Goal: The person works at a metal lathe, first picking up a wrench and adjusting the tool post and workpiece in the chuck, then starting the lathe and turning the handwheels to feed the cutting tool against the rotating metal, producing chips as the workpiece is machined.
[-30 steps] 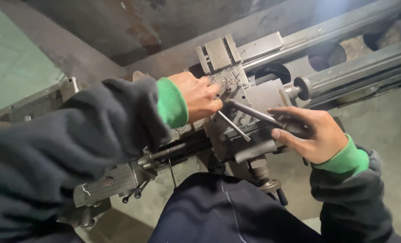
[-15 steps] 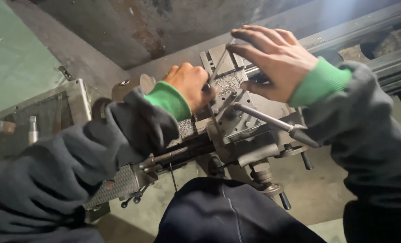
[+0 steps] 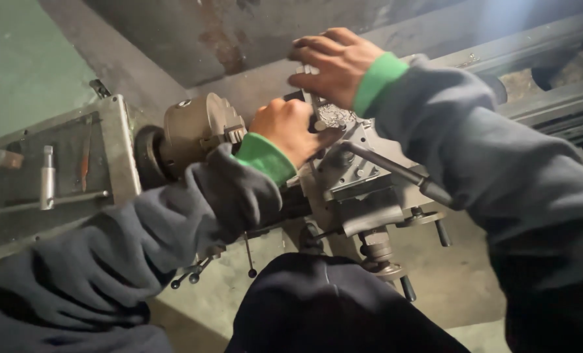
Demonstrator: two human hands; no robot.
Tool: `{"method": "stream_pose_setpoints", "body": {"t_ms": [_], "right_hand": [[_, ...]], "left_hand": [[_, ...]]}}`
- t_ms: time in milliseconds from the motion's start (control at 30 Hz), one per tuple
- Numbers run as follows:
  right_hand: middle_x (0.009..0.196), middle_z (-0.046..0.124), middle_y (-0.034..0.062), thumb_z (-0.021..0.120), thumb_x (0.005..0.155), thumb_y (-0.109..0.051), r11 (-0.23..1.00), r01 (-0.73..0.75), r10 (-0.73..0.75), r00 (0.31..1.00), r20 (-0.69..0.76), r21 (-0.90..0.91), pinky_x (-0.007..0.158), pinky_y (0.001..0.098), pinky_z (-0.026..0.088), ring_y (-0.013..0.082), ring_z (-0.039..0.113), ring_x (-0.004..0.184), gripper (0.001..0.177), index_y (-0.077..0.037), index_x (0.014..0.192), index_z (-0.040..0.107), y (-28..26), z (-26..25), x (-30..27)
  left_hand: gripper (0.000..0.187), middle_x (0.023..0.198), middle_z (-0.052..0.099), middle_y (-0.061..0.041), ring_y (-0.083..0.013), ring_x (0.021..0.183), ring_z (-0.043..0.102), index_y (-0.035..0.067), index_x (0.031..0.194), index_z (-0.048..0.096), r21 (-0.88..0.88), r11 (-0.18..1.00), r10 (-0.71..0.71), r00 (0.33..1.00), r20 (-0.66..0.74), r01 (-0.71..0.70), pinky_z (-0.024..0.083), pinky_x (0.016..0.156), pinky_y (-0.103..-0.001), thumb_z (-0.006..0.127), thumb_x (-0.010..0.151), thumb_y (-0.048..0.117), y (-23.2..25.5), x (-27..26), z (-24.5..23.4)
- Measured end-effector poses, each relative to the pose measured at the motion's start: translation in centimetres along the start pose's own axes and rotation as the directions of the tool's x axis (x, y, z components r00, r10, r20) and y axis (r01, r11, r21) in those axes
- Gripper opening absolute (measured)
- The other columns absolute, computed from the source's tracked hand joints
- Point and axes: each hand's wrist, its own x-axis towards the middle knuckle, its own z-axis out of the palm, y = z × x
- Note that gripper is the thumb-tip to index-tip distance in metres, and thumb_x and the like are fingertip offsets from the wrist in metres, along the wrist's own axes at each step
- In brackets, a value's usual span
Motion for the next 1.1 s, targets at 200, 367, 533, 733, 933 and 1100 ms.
{"method": "stream_pose_setpoints", "body": {"t_ms": [200,367,533,733,933,1100], "right_hand": [[0.142,0.063,0.0080,0.066,0.089,-0.023,0.986,0.125,-0.134,0.987,-0.087,-0.109,0.109,0.0425,0.043,0.0221,0.052,0.140,0.035,-0.021,0.124,0.070,-0.4,-0.6,1.9],[0.138,0.064,0.0063,0.066,0.090,-0.023,0.976,0.183,-0.191,0.980,-0.061,-0.119,0.109,0.0405,0.043,0.0210,0.055,0.137,0.028,-0.019,0.117,0.070,-0.3,-1.1,1.7],[0.139,0.064,0.0074,0.065,0.093,-0.021,0.994,0.094,-0.098,0.990,-0.099,-0.049,0.104,0.0403,0.043,0.0211,0.055,0.134,0.024,-0.020,0.115,0.072,0.1,-2.1,0.9],[0.137,0.064,0.0065,0.067,0.093,-0.021,0.998,0.053,-0.056,0.995,-0.082,-0.046,0.106,0.0397,0.043,0.0218,0.055,0.135,0.020,-0.020,0.112,0.072,-0.6,-0.5,0.4],[0.132,0.065,0.0056,0.069,0.088,-0.023,0.996,0.040,-0.047,0.995,-0.085,-0.073,0.101,0.0389,0.044,0.0214,0.057,0.129,0.023,-0.020,0.110,0.072,-0.6,-0.8,0.7],[0.122,0.067,0.0032,0.070,0.092,-0.025,0.998,0.036,-0.038,0.999,-0.023,-0.047,0.099,0.0396,0.045,0.0207,0.059,0.122,0.017,-0.019,0.108,0.071,-0.4,0.1,-0.2]], "left_hand": [[0.048,0.074,0.073,-0.019,-0.0383,0.072,0.072,0.006,0.081,0.077,-0.061,0.993,-0.107,0.975,-0.194,0.097,0.056,0.069,-0.048,0.083,0.076,0.053,-1.4,-1.9,1.4],[0.044,0.075,0.073,-0.018,-0.0373,0.073,0.072,0.005,0.080,0.077,-0.077,0.994,-0.096,0.966,-0.241,0.080,0.057,0.069,-0.047,0.083,0.075,0.048,-1.5,-2.7,1.4],[0.041,0.072,0.071,-0.019,-0.0387,0.073,0.070,0.005,0.075,0.075,-0.030,0.994,-0.109,0.965,-0.239,0.104,0.055,0.069,-0.049,0.085,0.073,0.045,-0.1,-2.4,0.0],[0.037,0.073,0.072,-0.018,-0.0396,0.073,0.070,0.009,0.076,0.077,0.027,0.995,-0.091,0.965,-0.245,0.101,0.055,0.068,-0.050,0.084,0.070,0.045,-0.4,-2.3,0.6],[0.040,0.071,0.071,-0.019,-0.0410,0.072,0.070,0.008,0.075,0.075,0.113,0.989,-0.067,0.964,-0.258,0.099,0.054,0.068,-0.052,0.084,0.071,0.046,-1.0,-2.1,1.2],[0.042,0.073,0.070,-0.021,-0.0427,0.072,0.070,0.008,0.079,0.073,0.117,0.990,-0.046,0.970,-0.239,0.076,0.055,0.066,-0.053,0.083,0.073,0.048,-1.0,-2.1,2.1]]}}
